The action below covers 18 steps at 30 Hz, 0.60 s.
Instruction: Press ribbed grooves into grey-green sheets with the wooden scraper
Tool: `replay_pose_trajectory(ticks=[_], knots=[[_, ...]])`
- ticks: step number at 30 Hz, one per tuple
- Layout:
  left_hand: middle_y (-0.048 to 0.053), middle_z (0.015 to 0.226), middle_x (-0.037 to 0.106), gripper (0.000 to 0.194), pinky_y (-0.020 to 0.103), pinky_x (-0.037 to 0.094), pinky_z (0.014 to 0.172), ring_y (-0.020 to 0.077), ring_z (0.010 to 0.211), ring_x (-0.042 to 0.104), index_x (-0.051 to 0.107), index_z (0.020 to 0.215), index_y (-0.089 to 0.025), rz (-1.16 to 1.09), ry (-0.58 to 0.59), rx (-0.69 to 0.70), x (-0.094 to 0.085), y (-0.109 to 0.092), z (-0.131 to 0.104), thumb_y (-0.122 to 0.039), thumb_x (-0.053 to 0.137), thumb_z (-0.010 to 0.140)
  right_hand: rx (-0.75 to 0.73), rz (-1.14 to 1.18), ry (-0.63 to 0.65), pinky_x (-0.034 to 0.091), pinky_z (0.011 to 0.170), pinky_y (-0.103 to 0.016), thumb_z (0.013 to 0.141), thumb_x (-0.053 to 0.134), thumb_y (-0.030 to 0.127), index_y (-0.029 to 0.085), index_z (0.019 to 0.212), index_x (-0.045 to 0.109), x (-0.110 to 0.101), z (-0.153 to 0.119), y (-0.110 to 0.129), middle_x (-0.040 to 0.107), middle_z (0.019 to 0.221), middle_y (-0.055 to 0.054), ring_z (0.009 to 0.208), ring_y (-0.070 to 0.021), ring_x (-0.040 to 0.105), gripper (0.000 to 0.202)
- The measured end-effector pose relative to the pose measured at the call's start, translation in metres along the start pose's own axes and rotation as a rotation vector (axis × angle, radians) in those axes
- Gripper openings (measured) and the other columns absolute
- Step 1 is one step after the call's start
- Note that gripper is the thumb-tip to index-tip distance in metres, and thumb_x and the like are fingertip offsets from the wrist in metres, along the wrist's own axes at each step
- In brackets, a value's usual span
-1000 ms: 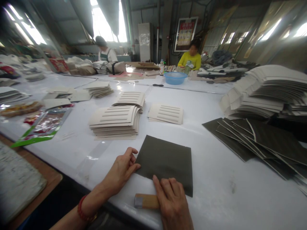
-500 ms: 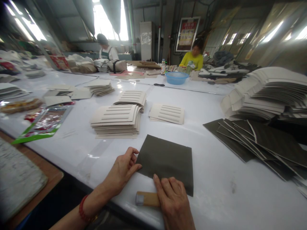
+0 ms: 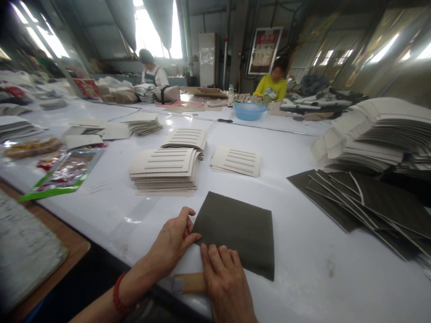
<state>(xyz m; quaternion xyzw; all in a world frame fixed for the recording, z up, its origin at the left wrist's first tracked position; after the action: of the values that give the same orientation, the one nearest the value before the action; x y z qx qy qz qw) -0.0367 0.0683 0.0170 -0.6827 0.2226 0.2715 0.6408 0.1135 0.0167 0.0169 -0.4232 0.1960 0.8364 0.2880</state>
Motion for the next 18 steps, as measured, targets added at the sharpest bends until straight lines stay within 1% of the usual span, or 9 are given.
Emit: replay_pose_trajectory(ticks=[4, 6, 9, 10, 12, 14, 15, 16, 18], knots=[[-0.006, 0.07, 0.061, 0.038, 0.027, 0.043, 0.063, 0.0157, 0.063, 0.059, 0.048, 0.103, -0.021, -0.03, -0.004, 0.0, -0.006, 0.008, 0.007, -0.009, 0.069, 0.073, -0.044, -0.033, 0.072, 0.043, 0.087, -0.038, 0.09, 0.039, 0.005, 0.013, 0.129, 0.059, 0.01, -0.002, 0.002, 0.065, 0.111, -0.009, 0.098, -0.0252, 0.056, 0.045], [-0.006, 0.069, 0.061, 0.036, 0.027, 0.045, 0.063, 0.0157, 0.064, 0.06, 0.05, 0.101, -0.021, -0.047, -0.007, 0.012, -0.01, 0.01, 0.007, -0.008, 0.068, 0.072, -0.054, -0.055, 0.066, 0.045, 0.086, -0.037, 0.087, 0.041, 0.003, 0.015, 0.127, 0.06, 0.01, -0.002, 0.0, 0.066, 0.11, -0.008, 0.098, -0.0257, 0.058, 0.046], [-0.001, 0.082, 0.062, 0.028, 0.03, 0.049, 0.069, 0.0173, 0.074, 0.06, 0.053, 0.099, -0.021, -0.043, -0.052, 0.066, -0.014, 0.007, -0.003, -0.007, 0.063, 0.077, -0.04, 0.013, 0.088, 0.048, 0.083, -0.034, 0.084, 0.041, 0.002, 0.019, 0.123, 0.061, 0.008, 0.001, -0.008, 0.067, 0.105, -0.006, 0.094, -0.0239, 0.061, 0.047], [0.001, 0.089, 0.062, 0.024, 0.032, 0.05, 0.074, 0.0187, 0.08, 0.06, 0.055, 0.098, -0.021, -0.011, -0.087, 0.131, -0.014, 0.004, -0.01, -0.006, 0.06, 0.08, -0.02, 0.077, 0.107, 0.05, 0.081, -0.03, 0.084, 0.041, 0.001, 0.02, 0.124, 0.06, 0.006, 0.004, -0.013, 0.067, 0.104, -0.005, 0.092, -0.0216, 0.063, 0.049], [0.006, 0.097, 0.061, 0.022, 0.037, 0.052, 0.081, 0.0215, 0.091, 0.059, 0.057, 0.098, -0.019, 0.101, -0.168, 0.347, -0.011, -0.007, -0.028, -0.004, 0.051, 0.084, 0.05, 0.209, 0.137, 0.051, 0.079, -0.023, 0.082, 0.038, 0.0, 0.022, 0.126, 0.058, 0.0, 0.015, -0.029, 0.065, 0.107, -0.004, 0.091, -0.0165, 0.064, 0.052], [0.01, 0.099, 0.063, 0.023, 0.038, 0.054, 0.081, 0.0239, 0.094, 0.059, 0.06, 0.102, -0.014, 0.254, -0.294, 0.609, -0.002, -0.018, -0.052, -0.004, 0.046, 0.086, 0.185, 0.283, 0.143, 0.051, 0.079, -0.021, 0.083, 0.038, 0.001, 0.024, 0.124, 0.058, -0.006, 0.031, -0.054, 0.064, 0.111, -0.003, 0.094, -0.0145, 0.065, 0.051], [0.013, 0.099, 0.064, 0.023, 0.037, 0.055, 0.08, 0.0248, 0.094, 0.06, 0.061, 0.103, -0.011, 0.328, -0.367, 0.705, 0.004, -0.02, -0.064, -0.005, 0.046, 0.087, 0.255, 0.298, 0.144, 0.051, 0.079, -0.023, 0.084, 0.038, 0.004, 0.025, 0.121, 0.059, -0.009, 0.042, -0.067, 0.064, 0.11, -0.003, 0.093, -0.0149, 0.065, 0.048], [0.014, 0.1, 0.066, 0.022, 0.036, 0.056, 0.079, 0.0251, 0.094, 0.061, 0.062, 0.102, -0.008, 0.395, -0.438, 0.774, 0.011, -0.021, -0.073, -0.006, 0.045, 0.088, 0.318, 0.307, 0.148, 0.051, 0.077, -0.025, 0.087, 0.039, 0.008, 0.026, 0.118, 0.061, -0.01, 0.053, -0.078, 0.064, 0.106, -0.003, 0.09, -0.0159, 0.065, 0.041], [0.013, 0.097, 0.069, 0.022, 0.032, 0.057, 0.074, 0.0225, 0.087, 0.064, 0.065, 0.095, -0.009, 0.475, -0.566, 0.848, 0.023, -0.02, -0.086, -0.006, 0.044, 0.089, 0.395, 0.327, 0.172, 0.05, 0.069, -0.027, 0.093, 0.044, 0.02, 0.024, 0.107, 0.065, -0.008, 0.077, -0.092, 0.065, 0.095, -0.002, 0.079, -0.0171, 0.065, 0.026]])
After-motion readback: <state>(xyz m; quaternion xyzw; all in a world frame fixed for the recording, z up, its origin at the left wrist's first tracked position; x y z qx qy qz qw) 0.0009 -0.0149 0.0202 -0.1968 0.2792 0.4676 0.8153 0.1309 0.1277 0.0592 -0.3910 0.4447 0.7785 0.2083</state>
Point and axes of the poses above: each hand's wrist, its own z-axis towards the middle knuckle, its own x-axis out of the palm, y = z × x, the point moved 7 cm from there along z, towards the middle knuckle
